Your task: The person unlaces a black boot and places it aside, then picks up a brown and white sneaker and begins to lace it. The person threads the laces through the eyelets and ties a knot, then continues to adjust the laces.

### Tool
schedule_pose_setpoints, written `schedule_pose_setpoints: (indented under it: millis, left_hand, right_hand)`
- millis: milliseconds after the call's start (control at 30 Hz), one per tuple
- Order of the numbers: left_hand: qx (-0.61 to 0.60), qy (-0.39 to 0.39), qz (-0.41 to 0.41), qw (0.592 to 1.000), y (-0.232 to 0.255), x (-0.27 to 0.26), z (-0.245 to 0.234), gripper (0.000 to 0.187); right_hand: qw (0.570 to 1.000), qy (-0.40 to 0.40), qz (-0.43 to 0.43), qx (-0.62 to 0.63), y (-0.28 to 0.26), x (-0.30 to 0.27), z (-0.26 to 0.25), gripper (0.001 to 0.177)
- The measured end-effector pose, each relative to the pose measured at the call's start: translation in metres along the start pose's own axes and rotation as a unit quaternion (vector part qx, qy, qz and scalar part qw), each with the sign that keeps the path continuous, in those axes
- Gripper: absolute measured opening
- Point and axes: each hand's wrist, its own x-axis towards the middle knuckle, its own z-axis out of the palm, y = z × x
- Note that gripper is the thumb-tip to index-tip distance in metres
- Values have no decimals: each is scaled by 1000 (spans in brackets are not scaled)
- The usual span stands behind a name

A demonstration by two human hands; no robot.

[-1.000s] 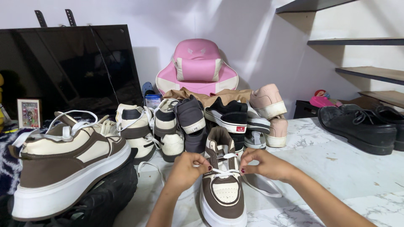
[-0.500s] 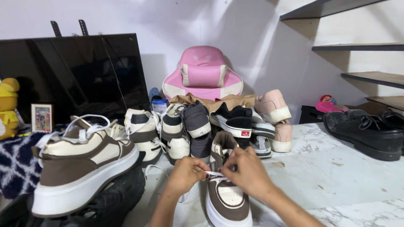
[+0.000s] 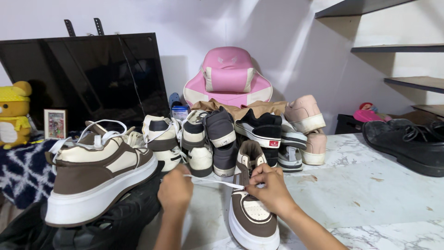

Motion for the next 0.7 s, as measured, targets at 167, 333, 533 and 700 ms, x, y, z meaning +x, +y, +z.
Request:
schedule_pose_setpoints:
  millis: [167,333,533,700]
  left_hand:
    - [-565,-122,-72,813,5,21,-7,27]
    - [-800,-128,54,583,71,74,-80,21]
    - [-575,102,78,808,105,172,-219,43]
    - [-599,140,-22,788,94,183,-242,32]
  right_hand:
    - [1000,-14,-1,19,3,-2,-2,17]
    - [999,-17,-13,26,8,-2,-2,15]
    - [999,-16,-38,4,13,3,-2,15]
    - [999,-5,-40,31,14,3,2,16]
